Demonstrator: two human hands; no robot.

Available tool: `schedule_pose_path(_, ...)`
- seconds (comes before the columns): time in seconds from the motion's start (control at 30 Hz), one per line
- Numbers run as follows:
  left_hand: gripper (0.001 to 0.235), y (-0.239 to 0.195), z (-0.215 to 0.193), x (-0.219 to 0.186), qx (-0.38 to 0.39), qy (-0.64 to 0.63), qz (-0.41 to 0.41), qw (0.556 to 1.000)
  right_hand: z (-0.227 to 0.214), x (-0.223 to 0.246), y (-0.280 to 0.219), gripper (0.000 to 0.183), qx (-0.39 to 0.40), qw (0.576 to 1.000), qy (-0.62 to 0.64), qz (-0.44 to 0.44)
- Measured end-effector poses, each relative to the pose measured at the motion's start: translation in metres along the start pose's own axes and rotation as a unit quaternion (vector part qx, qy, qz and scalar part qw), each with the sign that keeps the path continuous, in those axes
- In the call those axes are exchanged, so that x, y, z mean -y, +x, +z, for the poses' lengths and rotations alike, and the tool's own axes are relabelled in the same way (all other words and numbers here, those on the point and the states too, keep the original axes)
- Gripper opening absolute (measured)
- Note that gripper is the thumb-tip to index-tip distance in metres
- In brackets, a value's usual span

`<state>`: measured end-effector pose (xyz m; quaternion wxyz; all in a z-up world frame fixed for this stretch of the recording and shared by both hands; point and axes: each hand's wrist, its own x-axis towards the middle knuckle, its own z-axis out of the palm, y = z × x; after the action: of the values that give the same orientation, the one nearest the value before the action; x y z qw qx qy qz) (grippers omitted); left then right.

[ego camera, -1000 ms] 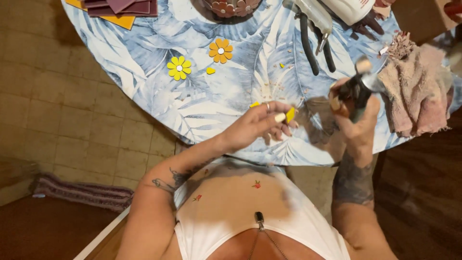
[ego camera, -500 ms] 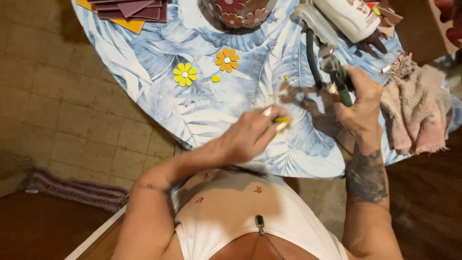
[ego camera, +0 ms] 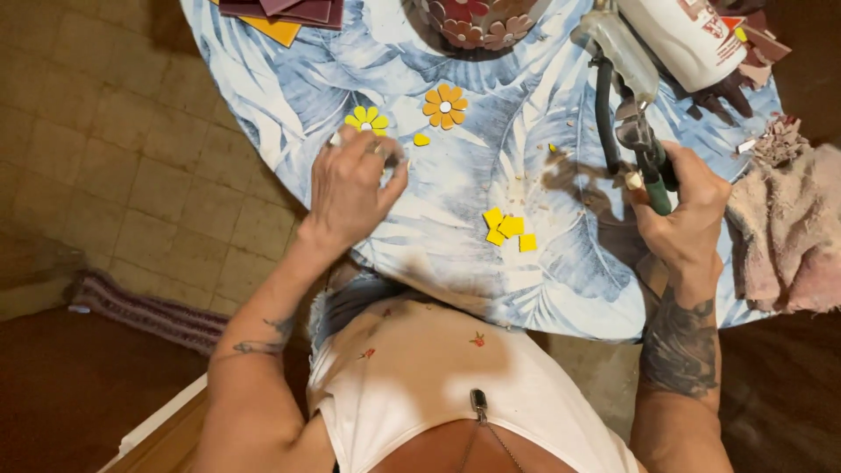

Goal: Cutting and trimming small yellow flower-shaped mosaic pieces using mosaic nippers on a craft table.

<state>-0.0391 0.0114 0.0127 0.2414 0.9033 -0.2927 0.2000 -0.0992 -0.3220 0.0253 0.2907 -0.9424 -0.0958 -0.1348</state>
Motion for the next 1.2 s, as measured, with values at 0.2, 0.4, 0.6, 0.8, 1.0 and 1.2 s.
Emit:
schedule_pose_path(0.2, 0.029, 0.02, 0.011, 0.016, 0.166, 0.092, 0.034, 0.981, 0.0, 0.0, 0.002, 0.03, 0.001, 1.0, 0.0, -0.002)
schedule_pose_path(0.4, 0.024, 0.031, 0.019, 0.018, 0.189, 0.109, 0.063, 0.974, 0.002, -0.003, 0.001, 0.03, 0.0, 1.0, -0.002, 0.001)
schedule_pose_path(0.6, 0.022, 0.03, 0.018, 0.027, 0.161, 0.129, 0.11, 0.972, 0.002, -0.003, 0.001, 0.031, 0.002, 1.0, -0.007, 0.009)
schedule_pose_path(0.8, 0.027, 0.036, 0.002, 0.013, 0.251, 0.091, 0.063, 0.962, 0.0, 0.0, 0.002, 0.03, -0.002, 1.0, -0.002, 0.001)
schedule_pose_path(1.0, 0.019, 0.04, 0.004, -0.056, 0.349, -0.404, -0.057, 0.844, -0.002, -0.002, 0.0, 0.012, -0.022, 0.999, 0.045, 0.007)
schedule_pose_path(1.2, 0.015, 0.069, 0.057, -0.078, 0.34, -0.464, -0.075, 0.815, -0.026, 0.018, 0.015, 0.014, -0.006, 0.998, 0.051, -0.039)
